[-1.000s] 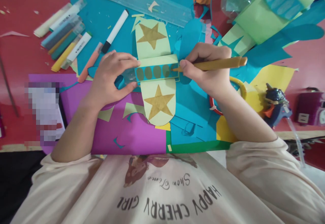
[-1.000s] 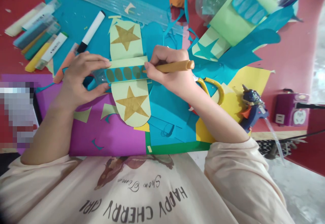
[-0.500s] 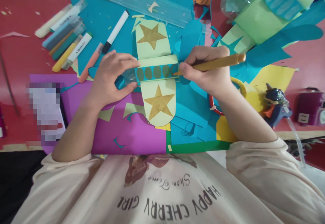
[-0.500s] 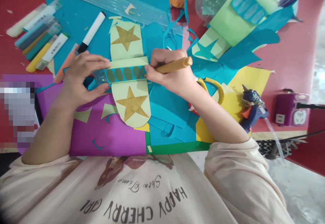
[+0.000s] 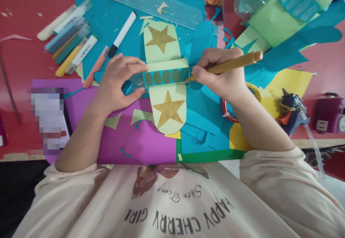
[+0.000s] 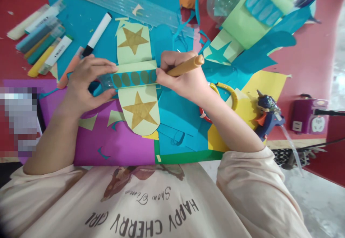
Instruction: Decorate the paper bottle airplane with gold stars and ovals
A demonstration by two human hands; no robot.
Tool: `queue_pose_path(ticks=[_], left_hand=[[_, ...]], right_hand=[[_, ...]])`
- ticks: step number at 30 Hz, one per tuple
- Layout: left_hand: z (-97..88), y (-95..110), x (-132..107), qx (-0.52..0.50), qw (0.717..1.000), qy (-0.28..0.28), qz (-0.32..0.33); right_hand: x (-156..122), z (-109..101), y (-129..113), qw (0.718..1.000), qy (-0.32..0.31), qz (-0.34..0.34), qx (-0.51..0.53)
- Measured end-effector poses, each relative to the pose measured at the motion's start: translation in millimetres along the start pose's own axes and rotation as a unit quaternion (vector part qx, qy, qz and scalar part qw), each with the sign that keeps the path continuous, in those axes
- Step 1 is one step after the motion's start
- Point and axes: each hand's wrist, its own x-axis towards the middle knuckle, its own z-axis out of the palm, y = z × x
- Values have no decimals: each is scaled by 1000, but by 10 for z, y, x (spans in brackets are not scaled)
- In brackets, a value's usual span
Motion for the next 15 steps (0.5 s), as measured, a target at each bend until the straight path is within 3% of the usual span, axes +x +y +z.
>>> queue_pose_path(ticks=[6, 15], left_hand=[[0, 19, -12, 2, 1000, 5, 5], [-4, 11, 4, 4, 1000, 19, 25]], right_hand=[[-23, 73, 73, 995, 71, 8, 75], [-42, 84, 81, 996, 79, 0, 37]])
